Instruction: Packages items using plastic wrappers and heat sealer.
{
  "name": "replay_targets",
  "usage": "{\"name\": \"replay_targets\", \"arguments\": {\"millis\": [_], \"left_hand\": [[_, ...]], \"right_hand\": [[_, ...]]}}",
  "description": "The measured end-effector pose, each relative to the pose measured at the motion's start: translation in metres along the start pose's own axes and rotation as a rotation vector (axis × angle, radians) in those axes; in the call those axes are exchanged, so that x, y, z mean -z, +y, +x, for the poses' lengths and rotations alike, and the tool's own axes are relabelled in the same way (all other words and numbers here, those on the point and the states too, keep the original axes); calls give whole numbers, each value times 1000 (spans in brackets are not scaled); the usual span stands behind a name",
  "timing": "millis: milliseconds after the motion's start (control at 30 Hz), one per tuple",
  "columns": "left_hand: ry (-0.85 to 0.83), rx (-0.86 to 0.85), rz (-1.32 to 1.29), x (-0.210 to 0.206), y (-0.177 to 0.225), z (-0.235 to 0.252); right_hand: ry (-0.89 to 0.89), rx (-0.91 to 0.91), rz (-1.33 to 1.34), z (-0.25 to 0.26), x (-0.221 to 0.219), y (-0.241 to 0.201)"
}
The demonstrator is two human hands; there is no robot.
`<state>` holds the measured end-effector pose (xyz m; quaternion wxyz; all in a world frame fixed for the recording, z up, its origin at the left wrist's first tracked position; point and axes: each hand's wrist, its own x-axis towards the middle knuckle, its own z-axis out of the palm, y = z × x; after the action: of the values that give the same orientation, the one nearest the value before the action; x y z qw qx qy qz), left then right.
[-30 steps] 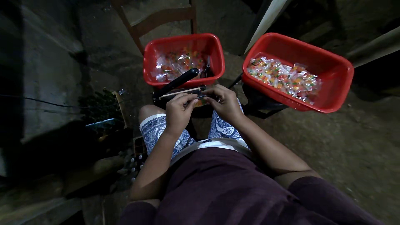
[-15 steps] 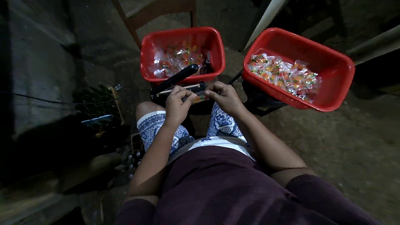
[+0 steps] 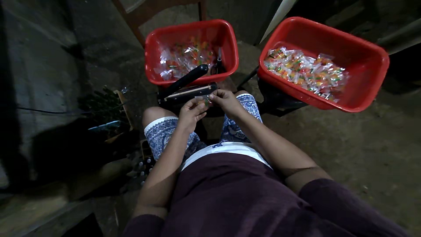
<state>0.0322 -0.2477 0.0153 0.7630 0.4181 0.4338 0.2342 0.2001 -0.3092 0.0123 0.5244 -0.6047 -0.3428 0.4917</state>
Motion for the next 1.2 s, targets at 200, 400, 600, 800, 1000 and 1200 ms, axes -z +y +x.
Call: {"name": "replay_targets", "arguments": {"millis": [200, 400, 600, 800, 1000, 1200], "left_hand": [[126, 48, -171, -5, -16, 15], [280, 116, -216, -4, -21, 53], [341, 151, -198, 8, -23, 78], [297, 144, -187, 7, -23, 78], [275, 96, -314, 7, -37, 78], [298, 113, -361, 4, -44, 84]], "right_hand": [[0, -55, -34, 19, -3, 13], [14, -138, -147, 64, -13, 27], [-225, -141, -403, 105, -3, 27], [-448, -191, -730, 108, -1, -17], [-440, -197, -658, 117, 0, 0], [-396, -182, -661, 127, 0, 19]]}}
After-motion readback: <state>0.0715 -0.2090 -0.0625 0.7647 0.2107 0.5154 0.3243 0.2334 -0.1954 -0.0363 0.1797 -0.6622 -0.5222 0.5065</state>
